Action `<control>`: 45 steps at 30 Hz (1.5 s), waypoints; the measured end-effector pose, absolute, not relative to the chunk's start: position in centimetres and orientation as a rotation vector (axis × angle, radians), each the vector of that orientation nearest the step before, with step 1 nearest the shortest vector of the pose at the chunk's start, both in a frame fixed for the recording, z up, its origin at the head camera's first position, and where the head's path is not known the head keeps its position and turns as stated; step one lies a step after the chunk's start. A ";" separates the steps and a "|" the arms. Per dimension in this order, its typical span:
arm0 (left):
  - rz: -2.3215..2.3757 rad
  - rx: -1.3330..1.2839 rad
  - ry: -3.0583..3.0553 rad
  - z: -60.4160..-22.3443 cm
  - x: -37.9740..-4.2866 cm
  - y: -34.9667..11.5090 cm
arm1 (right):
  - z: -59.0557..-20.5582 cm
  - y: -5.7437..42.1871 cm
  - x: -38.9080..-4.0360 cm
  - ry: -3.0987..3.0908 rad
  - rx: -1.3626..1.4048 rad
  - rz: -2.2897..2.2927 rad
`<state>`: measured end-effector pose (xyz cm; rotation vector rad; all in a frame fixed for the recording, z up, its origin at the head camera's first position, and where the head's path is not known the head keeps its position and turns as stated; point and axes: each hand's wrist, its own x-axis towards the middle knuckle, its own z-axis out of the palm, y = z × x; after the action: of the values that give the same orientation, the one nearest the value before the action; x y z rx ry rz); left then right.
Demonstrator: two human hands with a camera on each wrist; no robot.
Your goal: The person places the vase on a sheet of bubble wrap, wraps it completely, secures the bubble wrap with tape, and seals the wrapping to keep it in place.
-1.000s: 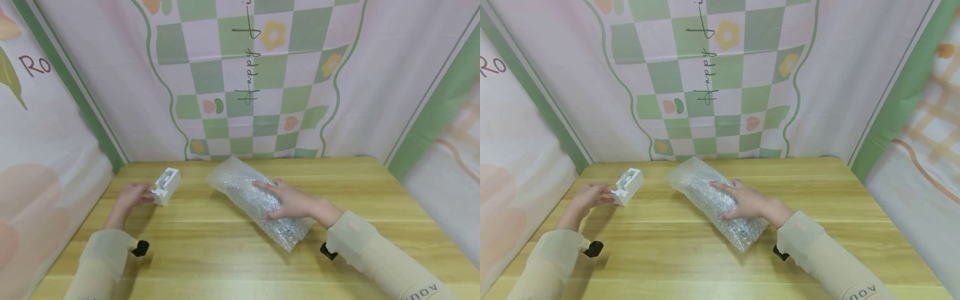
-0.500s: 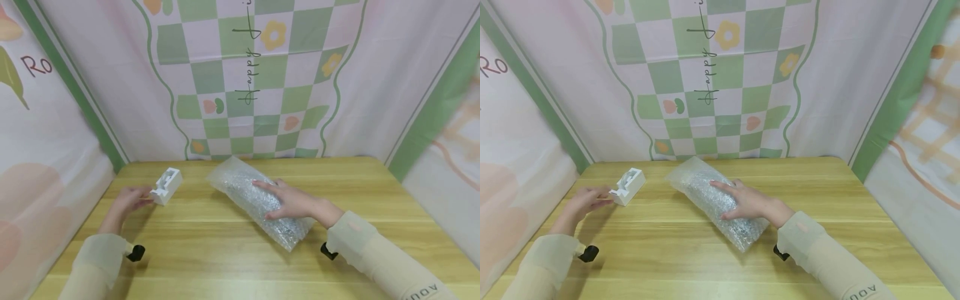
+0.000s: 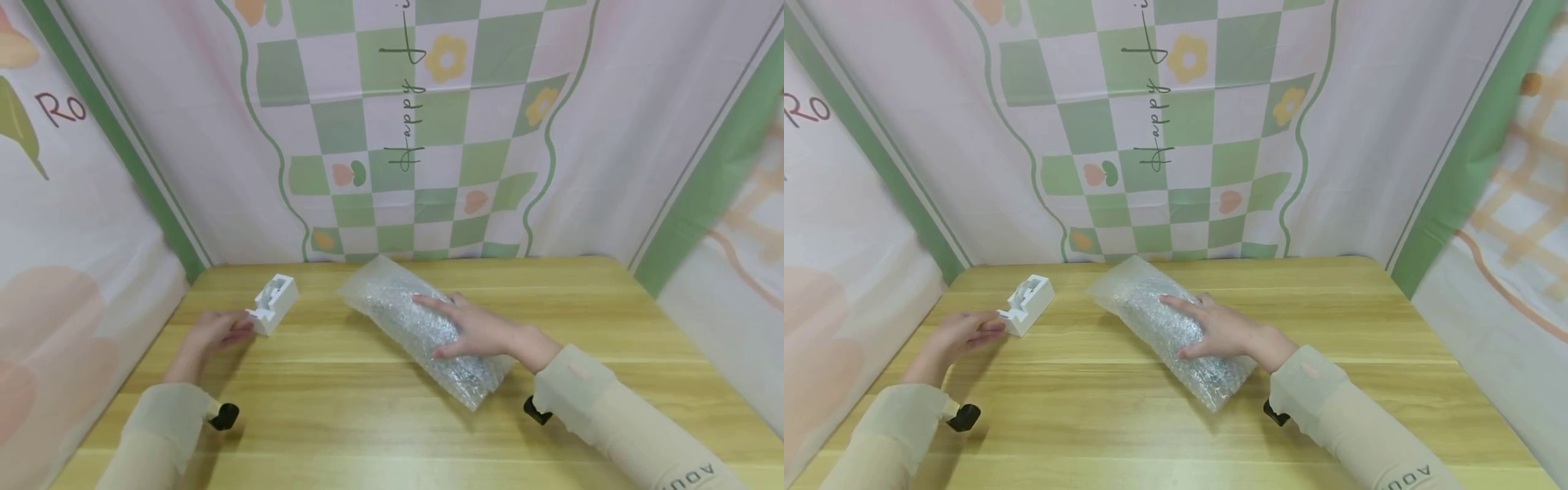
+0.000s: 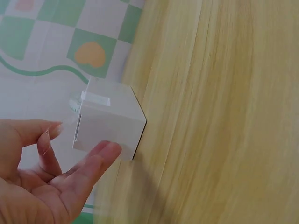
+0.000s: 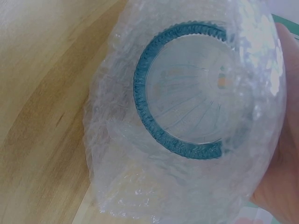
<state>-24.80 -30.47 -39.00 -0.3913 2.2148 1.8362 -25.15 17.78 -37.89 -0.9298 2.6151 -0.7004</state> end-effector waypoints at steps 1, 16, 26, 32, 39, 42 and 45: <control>1.837 -0.394 2.222 -39.0 -24.8 -30.5 | -37.9 17.8 -25.2 2.616 -0.930 -0.699; 1.913 -0.451 2.160 -39.1 -24.5 -30.3 | -37.8 17.7 -25.2 2.615 -0.921 -0.683; 1.938 -0.450 2.142 -39.8 -24.5 -31.1 | -37.9 17.9 -25.2 2.621 -0.931 -0.684; 1.799 -0.388 2.303 -40.6 -24.4 -30.9 | -37.9 17.9 -25.3 2.632 -0.929 -0.667; 1.813 -0.396 2.298 -41.0 -24.8 -30.5 | -38.0 17.9 -25.2 2.627 -0.920 -0.681; 1.851 -0.403 2.250 -41.0 -24.9 -30.4 | -38.0 17.9 -25.2 2.627 -0.927 -0.692; 1.930 -0.417 2.150 -41.0 -24.9 -30.3 | -38.0 17.8 -25.2 2.628 -0.931 -0.688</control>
<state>-24.91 -30.35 -41.01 -0.4172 2.1503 1.9302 -25.16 17.84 -38.00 -0.9308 2.6275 -0.6877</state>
